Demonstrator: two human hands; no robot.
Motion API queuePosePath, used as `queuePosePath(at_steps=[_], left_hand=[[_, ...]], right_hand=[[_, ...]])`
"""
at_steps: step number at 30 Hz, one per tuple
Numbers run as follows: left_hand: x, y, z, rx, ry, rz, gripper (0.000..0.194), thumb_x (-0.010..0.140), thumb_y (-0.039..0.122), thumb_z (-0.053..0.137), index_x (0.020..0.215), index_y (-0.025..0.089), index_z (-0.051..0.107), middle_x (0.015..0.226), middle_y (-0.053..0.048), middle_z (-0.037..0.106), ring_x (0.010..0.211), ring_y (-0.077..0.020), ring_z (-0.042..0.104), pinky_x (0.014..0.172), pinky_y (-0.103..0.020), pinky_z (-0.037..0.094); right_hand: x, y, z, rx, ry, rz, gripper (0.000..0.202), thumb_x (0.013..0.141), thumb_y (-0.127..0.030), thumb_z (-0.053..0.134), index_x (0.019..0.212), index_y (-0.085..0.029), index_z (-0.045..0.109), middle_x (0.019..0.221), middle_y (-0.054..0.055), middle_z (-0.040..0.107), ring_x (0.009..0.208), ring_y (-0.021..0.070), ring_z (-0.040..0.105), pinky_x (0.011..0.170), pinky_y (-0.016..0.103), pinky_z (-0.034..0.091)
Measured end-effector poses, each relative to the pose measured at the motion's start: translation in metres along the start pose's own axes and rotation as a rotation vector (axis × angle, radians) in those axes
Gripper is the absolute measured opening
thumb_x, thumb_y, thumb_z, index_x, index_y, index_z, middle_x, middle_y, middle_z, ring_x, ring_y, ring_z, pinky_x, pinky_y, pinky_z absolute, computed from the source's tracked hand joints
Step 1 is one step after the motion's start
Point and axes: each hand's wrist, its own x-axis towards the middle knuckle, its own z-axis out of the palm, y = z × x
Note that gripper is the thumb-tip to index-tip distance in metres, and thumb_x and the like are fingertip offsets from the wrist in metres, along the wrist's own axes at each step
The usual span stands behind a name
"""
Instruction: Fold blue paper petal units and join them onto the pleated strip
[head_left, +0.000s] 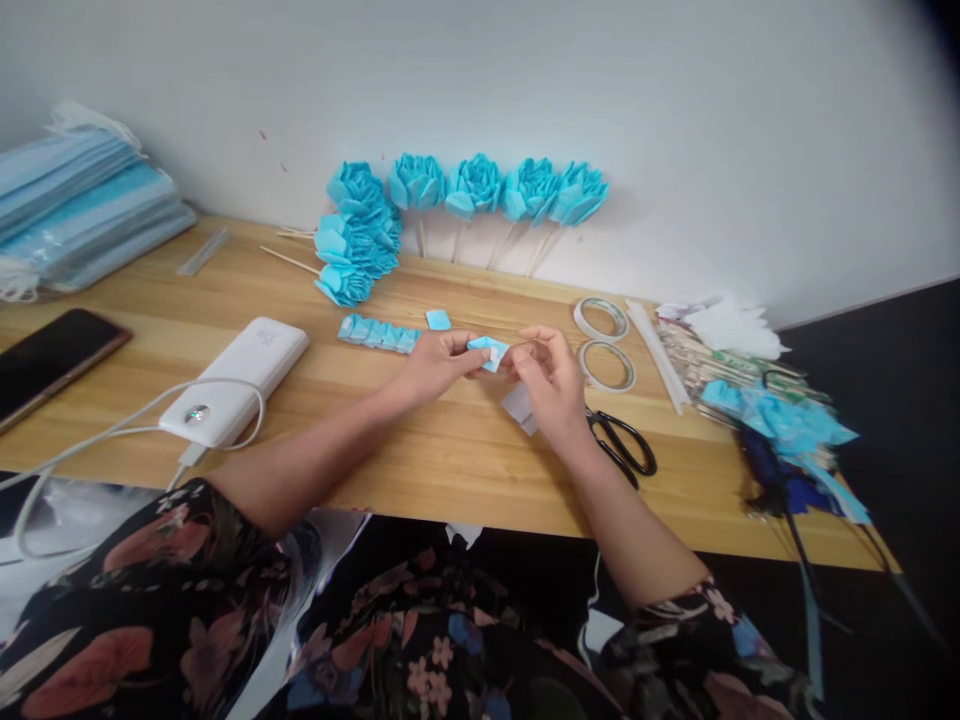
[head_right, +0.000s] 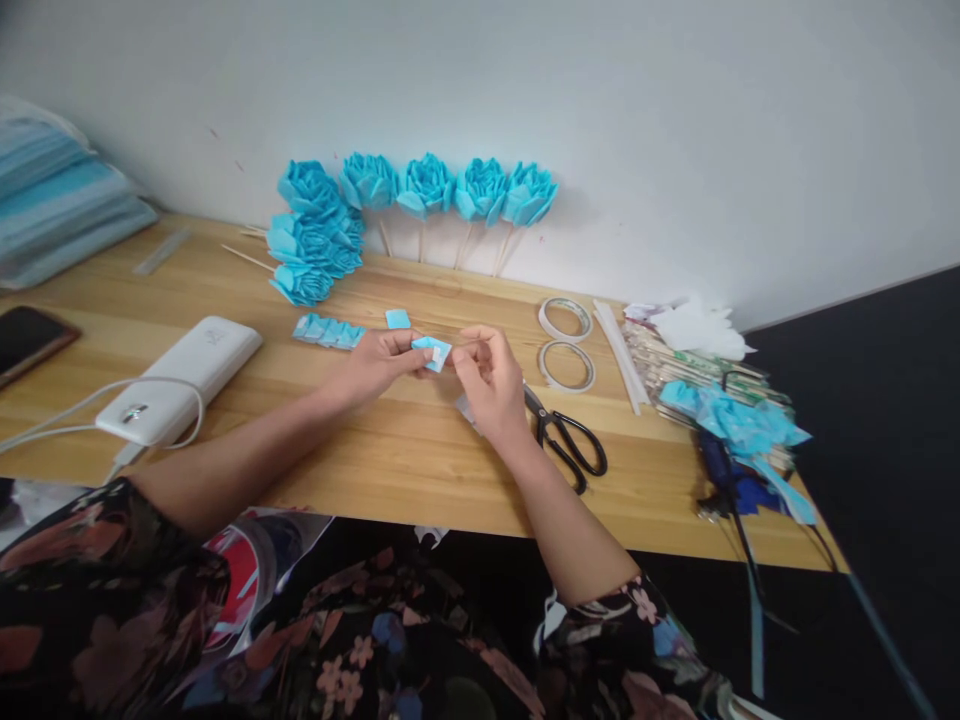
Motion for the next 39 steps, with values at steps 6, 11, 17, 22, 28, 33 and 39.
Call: queuePosePath(at_steps=[6,11,17,22,28,33,39], left_hand=[[-0.001,0.001,0.001,0.048,-0.042,0.024,0.018,0.077,0.032,0.069,0.076,0.014,0.067,0.071,-0.001,0.066,0.066,-0.0104,0.056,0.065,-0.024,0.046],[-0.001,0.001,0.001,0.090,-0.045,0.035,0.015,0.078,0.030,0.068,0.074,0.015,0.065,0.070,0.000,0.065,0.065,-0.0105,0.056,0.065,-0.024,0.044],[-0.002,0.000,0.001,0.150,-0.024,0.044,0.016,0.080,0.030,0.067,0.073,0.015,0.065,0.067,0.000,0.063,0.064,-0.0108,0.055,0.062,-0.024,0.042],[-0.002,-0.001,0.001,0.160,-0.022,0.025,0.017,0.079,0.028,0.067,0.069,0.014,0.064,0.064,0.001,0.062,0.062,-0.0101,0.054,0.061,-0.023,0.041],[0.000,-0.001,-0.001,0.085,-0.053,-0.032,0.018,0.078,0.030,0.070,0.071,0.014,0.066,0.065,-0.001,0.065,0.064,-0.0113,0.058,0.063,-0.024,0.045],[0.002,-0.002,-0.003,0.068,-0.087,-0.029,0.017,0.076,0.030,0.073,0.075,0.013,0.068,0.067,-0.001,0.066,0.064,-0.0117,0.059,0.065,-0.025,0.046],[0.003,-0.001,-0.005,0.091,-0.108,-0.020,0.017,0.077,0.030,0.070,0.073,0.014,0.068,0.065,-0.001,0.065,0.064,-0.0114,0.058,0.065,-0.024,0.045]], right_hand=[[0.004,0.002,-0.003,0.184,-0.133,0.184,0.023,0.085,-0.042,0.066,0.092,-0.021,0.065,0.077,-0.001,0.066,0.069,0.0121,0.060,0.067,0.028,0.051],[0.004,-0.003,-0.001,0.233,-0.144,0.276,0.026,0.077,-0.044,0.072,0.081,-0.021,0.061,0.068,-0.003,0.061,0.062,0.0114,0.056,0.062,0.028,0.051],[0.004,-0.001,-0.002,0.181,-0.153,0.297,0.026,0.077,-0.045,0.071,0.077,-0.021,0.060,0.065,-0.003,0.062,0.059,0.0118,0.057,0.060,0.028,0.051],[0.003,0.005,-0.002,0.149,-0.153,0.258,0.023,0.080,-0.042,0.069,0.077,-0.021,0.061,0.064,-0.003,0.063,0.058,0.0114,0.058,0.059,0.027,0.048],[0.002,0.002,0.001,0.124,-0.130,0.234,0.019,0.080,-0.037,0.066,0.075,-0.021,0.057,0.065,-0.003,0.062,0.058,0.0118,0.058,0.059,0.027,0.046],[0.001,0.002,0.003,0.011,-0.084,0.155,0.019,0.080,-0.035,0.065,0.073,-0.022,0.053,0.062,-0.005,0.056,0.057,0.0101,0.051,0.056,0.026,0.040],[-0.001,0.004,0.007,-0.019,-0.056,0.107,0.015,0.080,-0.032,0.063,0.075,-0.022,0.054,0.065,-0.004,0.055,0.057,0.0097,0.047,0.055,0.025,0.037]])
